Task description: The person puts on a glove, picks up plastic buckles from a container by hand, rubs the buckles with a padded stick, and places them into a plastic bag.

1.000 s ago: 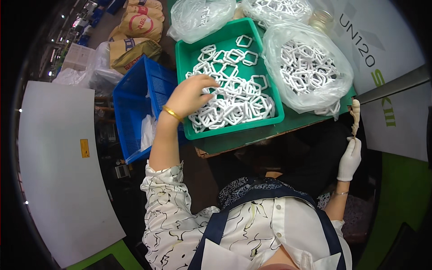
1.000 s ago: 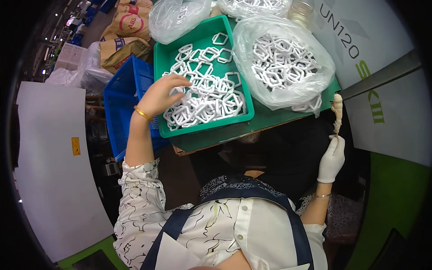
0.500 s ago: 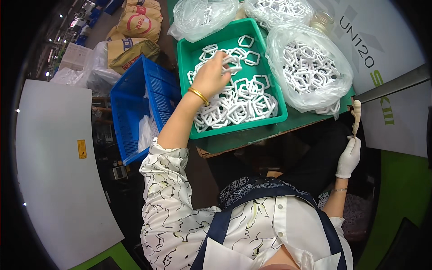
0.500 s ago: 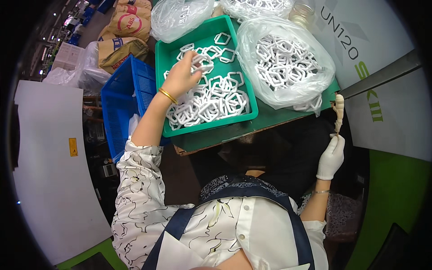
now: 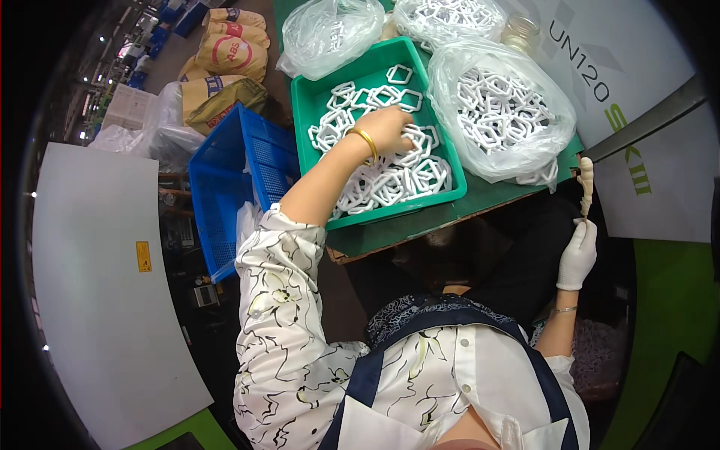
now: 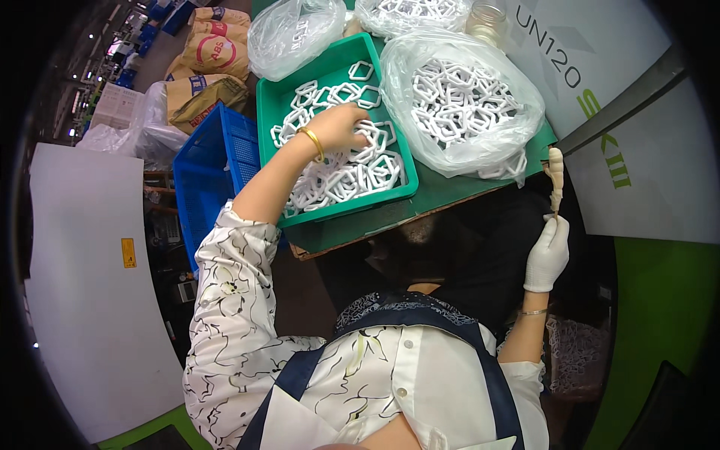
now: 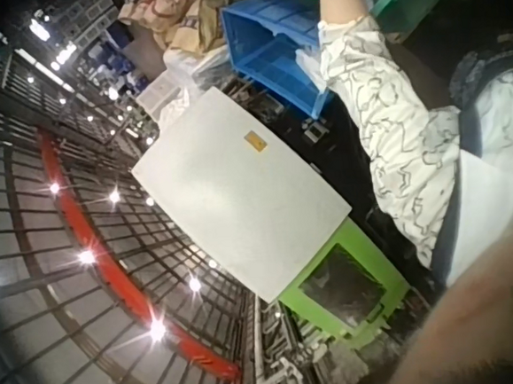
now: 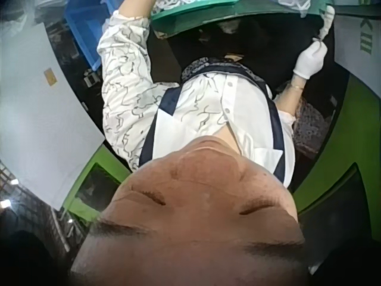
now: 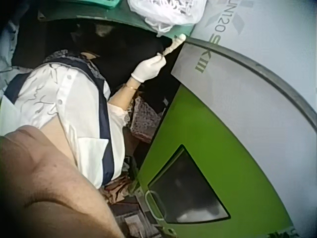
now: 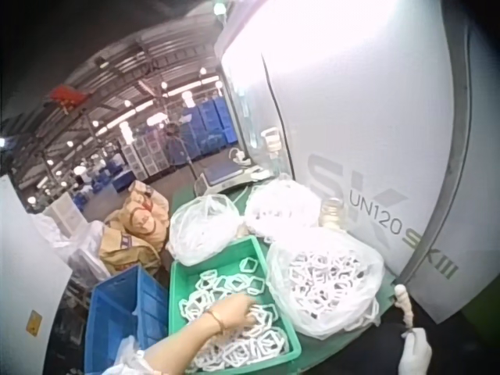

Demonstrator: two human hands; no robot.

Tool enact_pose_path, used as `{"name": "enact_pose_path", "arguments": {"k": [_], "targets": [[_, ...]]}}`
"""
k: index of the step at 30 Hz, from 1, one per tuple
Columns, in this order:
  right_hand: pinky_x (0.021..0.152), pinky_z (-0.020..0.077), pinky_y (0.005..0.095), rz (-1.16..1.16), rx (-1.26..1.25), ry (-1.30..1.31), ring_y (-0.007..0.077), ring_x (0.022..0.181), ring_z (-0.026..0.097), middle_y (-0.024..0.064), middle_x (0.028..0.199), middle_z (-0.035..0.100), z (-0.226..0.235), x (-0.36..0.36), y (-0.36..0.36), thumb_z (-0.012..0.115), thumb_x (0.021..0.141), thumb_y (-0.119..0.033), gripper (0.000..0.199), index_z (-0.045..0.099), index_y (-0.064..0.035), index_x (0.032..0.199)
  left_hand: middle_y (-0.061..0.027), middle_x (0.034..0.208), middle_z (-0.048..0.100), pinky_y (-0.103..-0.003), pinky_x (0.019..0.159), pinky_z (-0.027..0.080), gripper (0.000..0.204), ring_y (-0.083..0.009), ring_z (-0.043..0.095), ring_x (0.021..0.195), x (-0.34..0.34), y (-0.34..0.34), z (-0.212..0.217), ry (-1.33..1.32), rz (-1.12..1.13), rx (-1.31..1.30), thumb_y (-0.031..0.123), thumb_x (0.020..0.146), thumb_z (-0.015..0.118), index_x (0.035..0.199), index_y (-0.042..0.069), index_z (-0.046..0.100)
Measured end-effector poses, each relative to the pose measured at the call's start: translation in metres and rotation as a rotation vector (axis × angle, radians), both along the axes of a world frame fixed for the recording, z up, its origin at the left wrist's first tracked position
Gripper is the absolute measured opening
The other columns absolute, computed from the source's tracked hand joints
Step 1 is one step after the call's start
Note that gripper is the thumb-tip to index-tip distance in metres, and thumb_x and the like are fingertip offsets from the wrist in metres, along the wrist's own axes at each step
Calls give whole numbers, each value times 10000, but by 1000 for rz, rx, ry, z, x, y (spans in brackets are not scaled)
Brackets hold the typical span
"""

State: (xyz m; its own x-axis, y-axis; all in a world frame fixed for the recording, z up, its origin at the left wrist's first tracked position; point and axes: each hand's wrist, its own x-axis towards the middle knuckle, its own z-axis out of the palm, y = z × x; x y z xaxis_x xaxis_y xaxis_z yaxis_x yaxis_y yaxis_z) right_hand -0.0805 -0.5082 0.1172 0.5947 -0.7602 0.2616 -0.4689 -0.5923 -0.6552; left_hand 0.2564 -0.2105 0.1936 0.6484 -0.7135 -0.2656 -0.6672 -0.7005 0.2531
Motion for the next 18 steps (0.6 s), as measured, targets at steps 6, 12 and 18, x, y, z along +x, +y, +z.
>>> {"name": "enact_pose_path", "arguments": {"k": [6,12,18], "targets": [[778,512,385,-5,42,18,309,876,670,116,975,696,6,0,4,458,1056,-254,264,620,-49,1101,-128,927,699,-333,794,532,331,-229,675,856,14,-2,-12,230,51,-246,212,766,700,1028,13,667],[743,506,381,-7,36,19,308,834,664,115,965,692,4,-1,0,458,1055,-247,252,619,-55,1082,-126,973,708,-345,788,545,368,-230,687,875,19,17,8,427,141,-211,227,804,687,1108,23,647],[731,522,403,-9,13,29,334,848,681,115,961,705,7,-1,3,465,1051,-242,238,625,-68,1075,-176,1003,687,-384,842,527,322,-316,669,933,-4,15,-15,-8,-89,58,121,764,665,1080,64,645]]}}
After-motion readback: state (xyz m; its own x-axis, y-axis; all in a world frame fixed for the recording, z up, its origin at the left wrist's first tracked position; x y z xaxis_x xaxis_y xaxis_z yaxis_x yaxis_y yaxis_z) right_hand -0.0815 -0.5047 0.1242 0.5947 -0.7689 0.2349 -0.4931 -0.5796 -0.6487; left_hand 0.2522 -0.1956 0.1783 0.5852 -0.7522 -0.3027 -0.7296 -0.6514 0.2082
